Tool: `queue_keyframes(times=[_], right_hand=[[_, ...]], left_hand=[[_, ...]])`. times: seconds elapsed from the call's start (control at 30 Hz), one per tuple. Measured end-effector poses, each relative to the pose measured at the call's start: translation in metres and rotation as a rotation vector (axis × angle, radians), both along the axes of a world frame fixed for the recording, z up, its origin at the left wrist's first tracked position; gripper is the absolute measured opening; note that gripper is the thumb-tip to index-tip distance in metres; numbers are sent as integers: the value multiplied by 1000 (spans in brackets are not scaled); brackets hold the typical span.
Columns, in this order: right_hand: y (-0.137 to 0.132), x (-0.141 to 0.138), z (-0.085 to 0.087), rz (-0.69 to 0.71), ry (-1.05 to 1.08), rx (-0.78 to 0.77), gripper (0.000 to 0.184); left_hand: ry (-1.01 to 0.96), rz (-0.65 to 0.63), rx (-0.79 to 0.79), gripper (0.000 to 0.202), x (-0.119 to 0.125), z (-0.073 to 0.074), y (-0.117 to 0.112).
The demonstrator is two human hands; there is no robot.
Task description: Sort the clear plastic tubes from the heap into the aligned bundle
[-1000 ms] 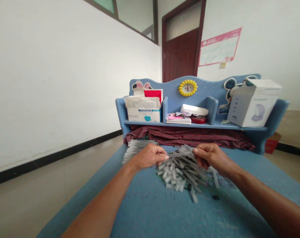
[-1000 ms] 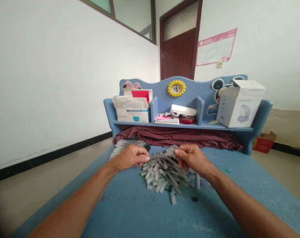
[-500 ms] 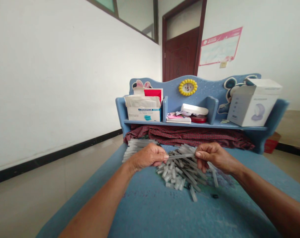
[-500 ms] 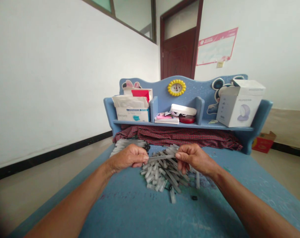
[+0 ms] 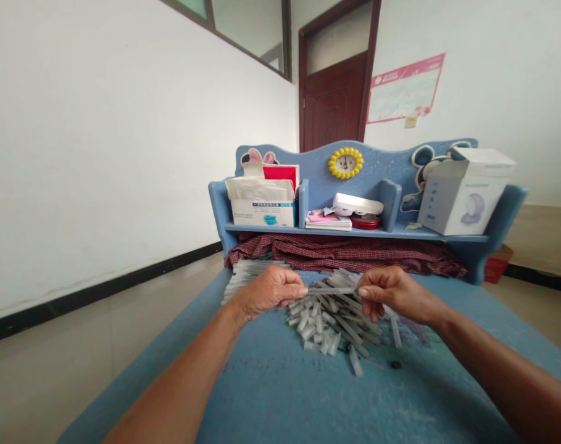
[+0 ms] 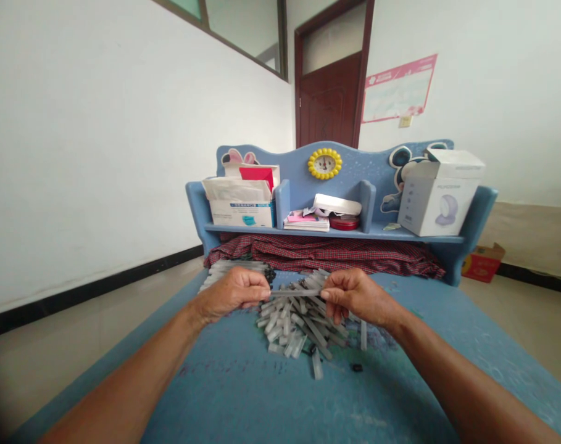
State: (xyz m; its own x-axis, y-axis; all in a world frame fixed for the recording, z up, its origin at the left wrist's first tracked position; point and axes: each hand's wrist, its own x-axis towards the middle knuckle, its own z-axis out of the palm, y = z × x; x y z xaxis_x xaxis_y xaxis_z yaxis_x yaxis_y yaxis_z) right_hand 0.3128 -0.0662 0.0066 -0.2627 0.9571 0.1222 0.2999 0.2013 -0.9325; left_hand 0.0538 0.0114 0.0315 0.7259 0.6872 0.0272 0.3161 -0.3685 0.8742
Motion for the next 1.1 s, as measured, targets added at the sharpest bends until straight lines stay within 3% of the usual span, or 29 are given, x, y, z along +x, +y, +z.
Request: queue_keyframes(times=[0.3,0.53,0.63,0.83,1.1], right_hand=[[-3,1,2,63,-147,130,25],[-8,-5,7,-65,-420,331,13],[-6,-3,6,-70,-358,284,16],[-4,-1,4,-3,-231,164,41],[-1,-3,2,-47,-84,127,26]], left_hand=[[-20,-100,-140,32,-5,-3,9],[-55,-58,-161,31,-5,-4,10],[-69,-43,-138,30,-4,-6,12],[-89,-23,-122,30,-4,-4,12],[-83,-23,-119,26,-4,-3,8]])
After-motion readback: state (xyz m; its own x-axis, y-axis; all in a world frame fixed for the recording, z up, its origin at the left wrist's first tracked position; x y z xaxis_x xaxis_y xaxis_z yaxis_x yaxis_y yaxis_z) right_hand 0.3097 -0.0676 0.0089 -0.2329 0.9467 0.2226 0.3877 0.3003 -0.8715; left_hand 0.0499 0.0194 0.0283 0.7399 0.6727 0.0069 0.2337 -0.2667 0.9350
